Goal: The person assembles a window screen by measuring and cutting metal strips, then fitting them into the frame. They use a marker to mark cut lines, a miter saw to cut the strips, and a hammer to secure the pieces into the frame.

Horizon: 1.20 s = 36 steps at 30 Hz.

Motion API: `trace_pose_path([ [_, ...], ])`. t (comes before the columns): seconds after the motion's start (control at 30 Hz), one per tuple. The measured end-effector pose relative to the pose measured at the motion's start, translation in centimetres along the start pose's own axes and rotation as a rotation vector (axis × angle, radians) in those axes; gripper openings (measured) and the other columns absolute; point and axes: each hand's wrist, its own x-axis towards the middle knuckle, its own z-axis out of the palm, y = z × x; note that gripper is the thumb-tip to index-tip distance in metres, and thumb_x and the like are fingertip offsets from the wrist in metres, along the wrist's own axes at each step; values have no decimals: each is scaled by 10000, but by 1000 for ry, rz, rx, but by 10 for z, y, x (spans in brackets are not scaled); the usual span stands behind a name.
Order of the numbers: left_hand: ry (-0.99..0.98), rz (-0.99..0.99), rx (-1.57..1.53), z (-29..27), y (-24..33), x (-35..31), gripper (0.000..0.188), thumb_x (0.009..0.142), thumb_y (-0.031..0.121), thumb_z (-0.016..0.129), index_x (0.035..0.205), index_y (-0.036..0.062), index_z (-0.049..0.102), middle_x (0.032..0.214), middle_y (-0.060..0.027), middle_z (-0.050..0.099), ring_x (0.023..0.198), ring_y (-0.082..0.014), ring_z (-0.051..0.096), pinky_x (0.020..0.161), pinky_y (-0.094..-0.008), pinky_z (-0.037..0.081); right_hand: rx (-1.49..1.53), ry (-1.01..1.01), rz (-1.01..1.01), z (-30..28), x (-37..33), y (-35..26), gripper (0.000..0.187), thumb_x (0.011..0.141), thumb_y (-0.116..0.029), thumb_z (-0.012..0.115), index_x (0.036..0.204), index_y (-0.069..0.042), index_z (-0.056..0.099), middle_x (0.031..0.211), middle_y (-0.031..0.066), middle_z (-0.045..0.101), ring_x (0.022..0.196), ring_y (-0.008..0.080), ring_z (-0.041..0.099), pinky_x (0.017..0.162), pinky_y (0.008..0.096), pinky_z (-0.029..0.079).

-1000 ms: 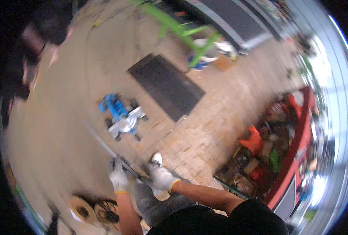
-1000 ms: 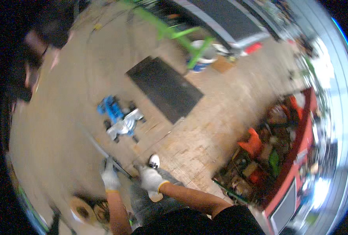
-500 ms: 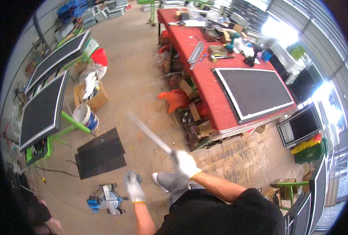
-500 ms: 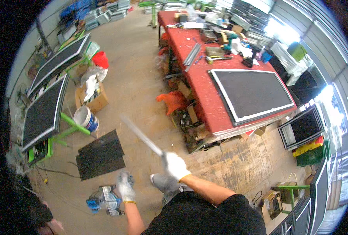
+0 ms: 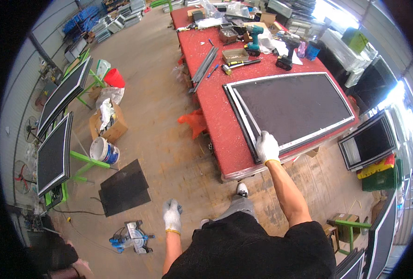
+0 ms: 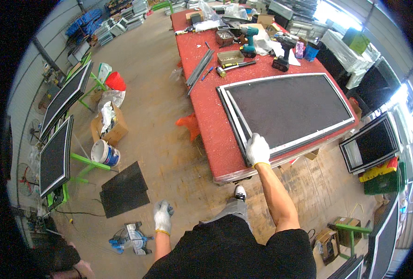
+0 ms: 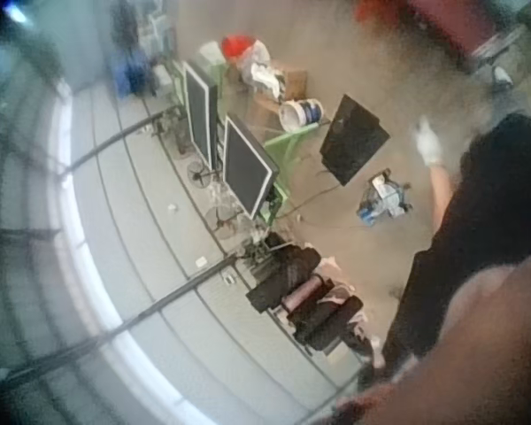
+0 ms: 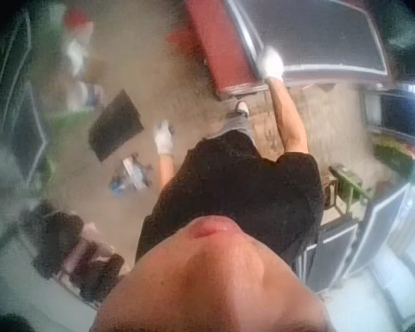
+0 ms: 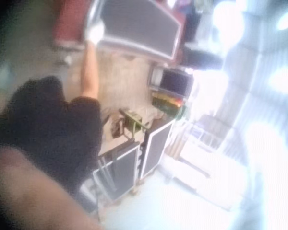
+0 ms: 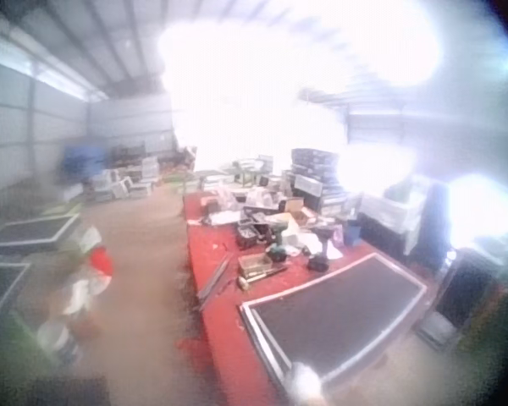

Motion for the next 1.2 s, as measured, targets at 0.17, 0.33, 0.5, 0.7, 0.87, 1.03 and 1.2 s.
trace_pose_path([
  [0.17, 69, 22, 28, 90, 13, -6, 439, 1151, 260, 750, 1491, 5, 642, 1168, -78, 722, 911, -172, 708, 791, -352, 625, 68, -84, -46, 9, 28, 14, 215, 1099, -218, 614, 1128, -32, 718, 1048, 326, 780, 1016, 552, 761, 938, 645, 605],
  [0.33, -57, 102, 136, 188, 42, -12, 413, 1145, 238, 759, 1467, 4, 653, 1158, -77, 731, 911, -150, 699, 777, -326, 608, 27, -77, -29, 5, 36, 24, 181, 1072, -215, 660, 1113, -54, 732, 1080, 293, 746, 986, 524, 754, 875, 638, 619],
  [0.5, -180, 214, 254, 255, 82, -10, 372, 1138, 202, 755, 1432, -8, 669, 1098, -56, 728, 875, -119, 662, 749, -301, 570, 16, -39, -119, 11, 43, 27, 169, 1037, -230, 708, 1072, -68, 737, 1065, 246, 721, 983, 481, 736, 853, 616, 615],
  [0.7, -326, 201, 326, 303, 120, 31, 416, 1117, 240, 757, 1442, -9, 687, 1110, -99, 768, 914, -175, 714, 812, -343, 599, 27, -113, -74, 7, 42, -2, 247, 1083, -277, 684, 1159, -42, 697, 1086, 264, 731, 998, 479, 747, 861, 602, 628],
  [0.87, -338, 685, 834, 364, 159, 69, 524, 1045, 376, 781, 1385, -23, 746, 1332, -274, 805, 1263, -434, 779, 1130, -498, 587, -65, -165, 36, -21, 15, -26, 579, 909, -415, 875, 1263, 10, 705, 1200, 256, 716, 1109, 445, 729, 942, 576, 618],
  [1.03, -619, 628, 1029, 495, 207, 113, 793, 974, 554, 791, 1440, -80, 697, 1475, -361, 714, 1397, -495, 701, 1203, -563, 549, -177, -197, 149, -23, -1, -41, 633, 805, -285, 913, 1306, 25, 680, 1261, 257, 677, 1170, 458, 688, 988, 575, 602],
  [1.2, -352, 442, 1199, 553, 218, 130, 1167, 854, 644, 884, 1565, -180, 464, 1598, -437, 593, 1454, -543, 661, 1228, -508, 559, -203, -173, 194, -13, 0, -42, 611, 825, -234, 863, 1348, 24, 681, 1264, 276, 696, 1166, 468, 683, 1016, 580, 582],
])
